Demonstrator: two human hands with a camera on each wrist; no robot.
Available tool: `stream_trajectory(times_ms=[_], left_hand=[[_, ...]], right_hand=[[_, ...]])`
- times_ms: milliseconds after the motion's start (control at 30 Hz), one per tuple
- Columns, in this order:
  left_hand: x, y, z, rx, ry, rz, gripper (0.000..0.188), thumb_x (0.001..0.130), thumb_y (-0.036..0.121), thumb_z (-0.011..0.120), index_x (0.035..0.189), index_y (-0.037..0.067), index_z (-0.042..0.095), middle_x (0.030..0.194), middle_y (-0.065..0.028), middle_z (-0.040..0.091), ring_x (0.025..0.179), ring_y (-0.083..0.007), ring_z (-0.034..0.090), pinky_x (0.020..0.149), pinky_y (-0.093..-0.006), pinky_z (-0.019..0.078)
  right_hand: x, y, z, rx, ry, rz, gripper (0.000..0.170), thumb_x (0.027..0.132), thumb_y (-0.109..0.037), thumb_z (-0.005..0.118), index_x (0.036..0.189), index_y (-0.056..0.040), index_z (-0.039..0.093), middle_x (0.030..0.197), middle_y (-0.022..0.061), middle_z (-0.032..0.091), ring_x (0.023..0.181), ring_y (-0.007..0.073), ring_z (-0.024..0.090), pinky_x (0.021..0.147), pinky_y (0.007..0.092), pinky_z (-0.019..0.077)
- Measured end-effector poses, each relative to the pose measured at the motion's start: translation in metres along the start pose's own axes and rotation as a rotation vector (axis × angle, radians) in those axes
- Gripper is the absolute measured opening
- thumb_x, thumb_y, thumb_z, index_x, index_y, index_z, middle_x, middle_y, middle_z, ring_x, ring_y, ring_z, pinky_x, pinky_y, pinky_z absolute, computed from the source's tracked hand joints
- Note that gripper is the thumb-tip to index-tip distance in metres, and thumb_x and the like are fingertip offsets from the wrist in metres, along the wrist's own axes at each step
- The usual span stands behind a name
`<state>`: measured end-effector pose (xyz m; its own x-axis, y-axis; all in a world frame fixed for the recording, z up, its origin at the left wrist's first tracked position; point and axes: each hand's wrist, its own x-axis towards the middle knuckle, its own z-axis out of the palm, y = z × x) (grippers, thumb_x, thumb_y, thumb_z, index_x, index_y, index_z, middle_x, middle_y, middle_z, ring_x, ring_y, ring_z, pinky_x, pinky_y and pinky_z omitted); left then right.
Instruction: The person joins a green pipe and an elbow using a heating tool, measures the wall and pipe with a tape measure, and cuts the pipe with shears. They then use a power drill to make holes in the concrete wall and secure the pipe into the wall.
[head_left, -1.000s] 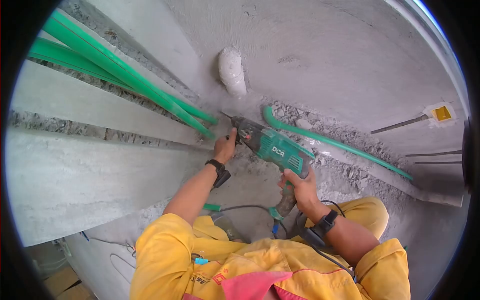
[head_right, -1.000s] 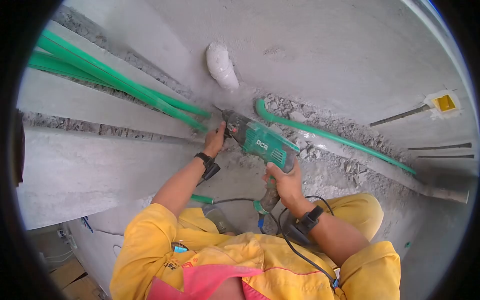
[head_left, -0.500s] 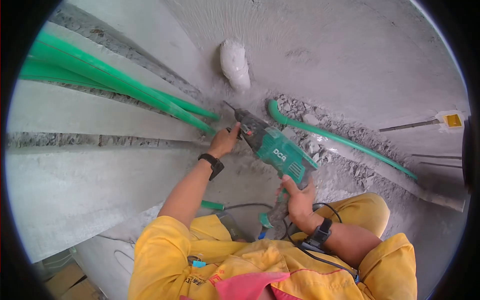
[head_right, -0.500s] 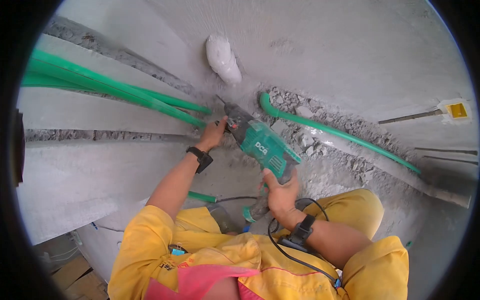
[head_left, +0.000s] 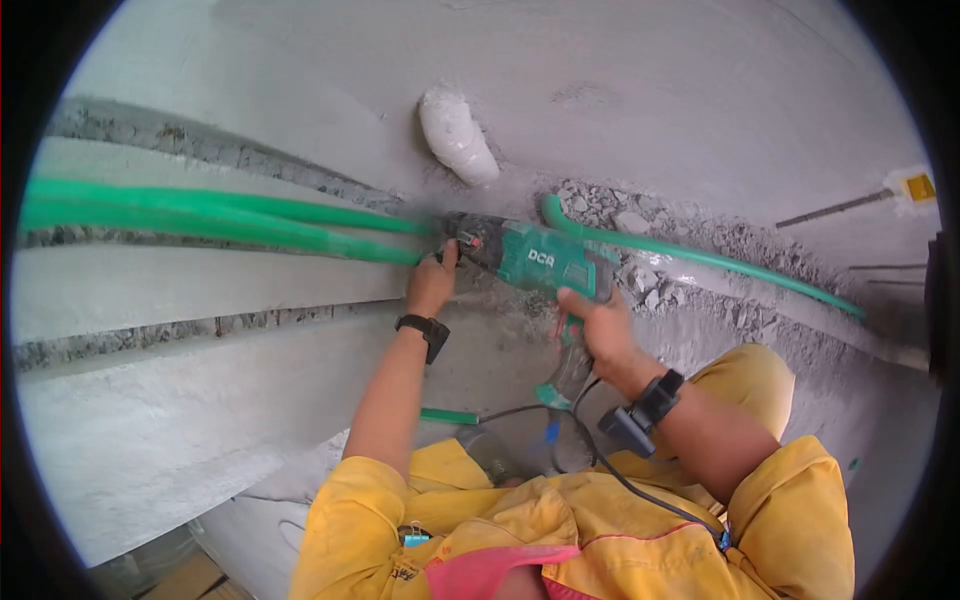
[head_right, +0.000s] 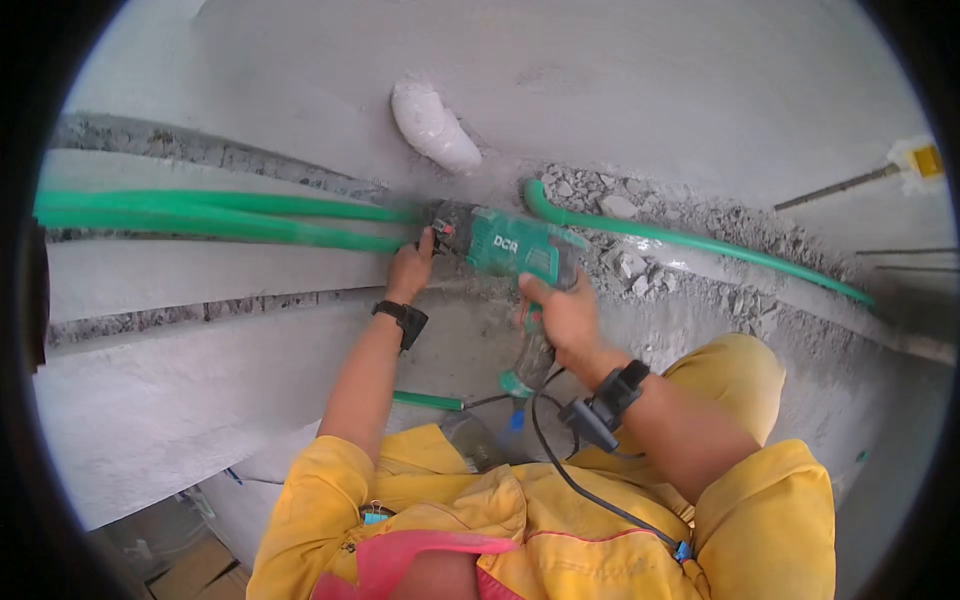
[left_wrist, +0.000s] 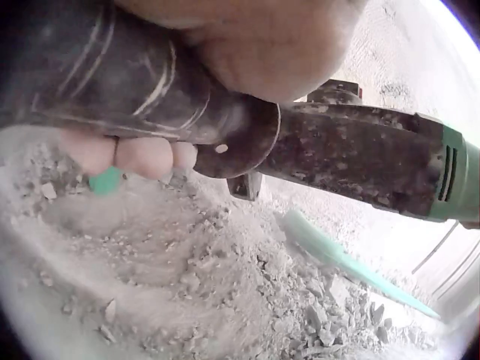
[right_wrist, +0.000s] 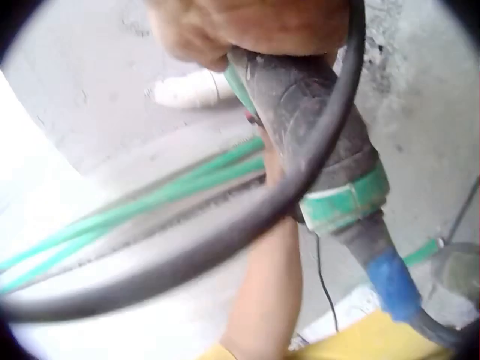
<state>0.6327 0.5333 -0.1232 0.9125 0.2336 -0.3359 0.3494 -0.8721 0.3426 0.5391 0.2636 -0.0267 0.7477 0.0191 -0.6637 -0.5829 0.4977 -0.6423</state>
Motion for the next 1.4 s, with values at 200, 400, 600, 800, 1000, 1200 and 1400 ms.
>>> stream_trajectory(times_ms=[200,400,600,800,1000,1200,1400], left_hand=[[-0.053,0.033,-0.01,0.077,-0.046,-0.039,0.084,0.093,0.065,0.034,0.096,-0.012,0.067,0.1,-0.0355,0.063,0.102,-0.0486,0.059,0.089,-0.0488,0.0452],[-0.049,0.036,-0.003,0.006,-0.036,-0.053,0.083,0.092,0.066,0.036,0.096,-0.011,0.067,0.098,-0.0332,0.064,0.1,-0.0477,0.06,0.088,-0.0487,0.0458],[-0.041,0.035,-0.003,0.043,-0.007,-0.044,0.083,0.093,0.065,0.035,0.096,-0.011,0.067,0.099,-0.0333,0.064,0.1,-0.0473,0.06,0.087,-0.0489,0.0453],[-0.022,0.031,0.008,-0.056,-0.013,-0.043,0.085,0.095,0.064,0.03,0.091,-0.012,0.066,0.091,-0.0338,0.064,0.097,-0.0479,0.06,0.086,-0.0485,0.045],[0.003,0.027,0.006,-0.365,-0.191,-0.11,0.08,0.094,0.067,0.037,0.073,-0.007,0.061,0.065,-0.018,0.062,0.06,-0.0326,0.064,0.06,-0.042,0.0488],[-0.003,0.029,-0.001,-0.376,-0.207,0.028,0.054,0.087,0.045,0.069,0.064,-0.003,0.058,0.055,-0.0075,0.057,0.046,-0.0192,0.055,0.046,-0.0324,0.043],[-0.003,-0.002,0.016,-0.336,-0.156,0.023,0.037,0.076,0.026,0.076,0.086,-0.008,0.065,0.079,-0.0205,0.069,0.075,-0.0329,0.067,0.069,-0.0404,0.0494]], right_hand=[[-0.024,-0.046,-0.04,0.002,-0.137,0.127,0.03,0.081,-0.004,0.067,0.108,-0.0012,0.052,0.084,0.0108,0.063,0.062,0.0202,0.062,0.048,0.0348,0.0499],[-0.032,-0.033,-0.041,0.027,-0.063,0.038,0.04,0.078,0.0,0.067,0.113,0.0015,0.047,0.085,0.0117,0.064,0.063,0.0197,0.062,0.05,0.0342,0.0505],[-0.013,-0.037,-0.037,-0.004,-0.072,0.066,0.045,0.076,0.002,0.067,0.115,0.0046,0.045,0.086,0.0116,0.064,0.062,0.0202,0.062,0.053,0.0338,0.0506],[0.022,-0.068,-0.029,-0.187,-0.084,-0.011,0.042,0.075,0.002,0.067,0.112,0.0069,0.048,0.084,0.0136,0.062,0.057,0.0213,0.061,0.051,0.0358,0.051],[0.043,-0.137,0.01,-0.38,-0.096,0.055,0.041,0.074,0.001,0.069,0.11,0.009,0.049,0.083,0.015,0.061,0.057,0.022,0.061,0.044,0.0368,0.0491],[0.043,-0.127,0.019,-0.429,-0.081,0.017,0.046,0.073,0.0,0.069,0.113,0.0113,0.049,0.081,0.0151,0.063,0.058,0.0213,0.062,0.046,0.0354,0.049],[0.01,-0.082,0.025,-0.474,-0.046,-0.109,0.057,0.072,-0.005,0.07,0.121,0.0122,0.046,0.088,0.0177,0.065,0.068,0.0215,0.065,0.065,0.0322,0.0526]])
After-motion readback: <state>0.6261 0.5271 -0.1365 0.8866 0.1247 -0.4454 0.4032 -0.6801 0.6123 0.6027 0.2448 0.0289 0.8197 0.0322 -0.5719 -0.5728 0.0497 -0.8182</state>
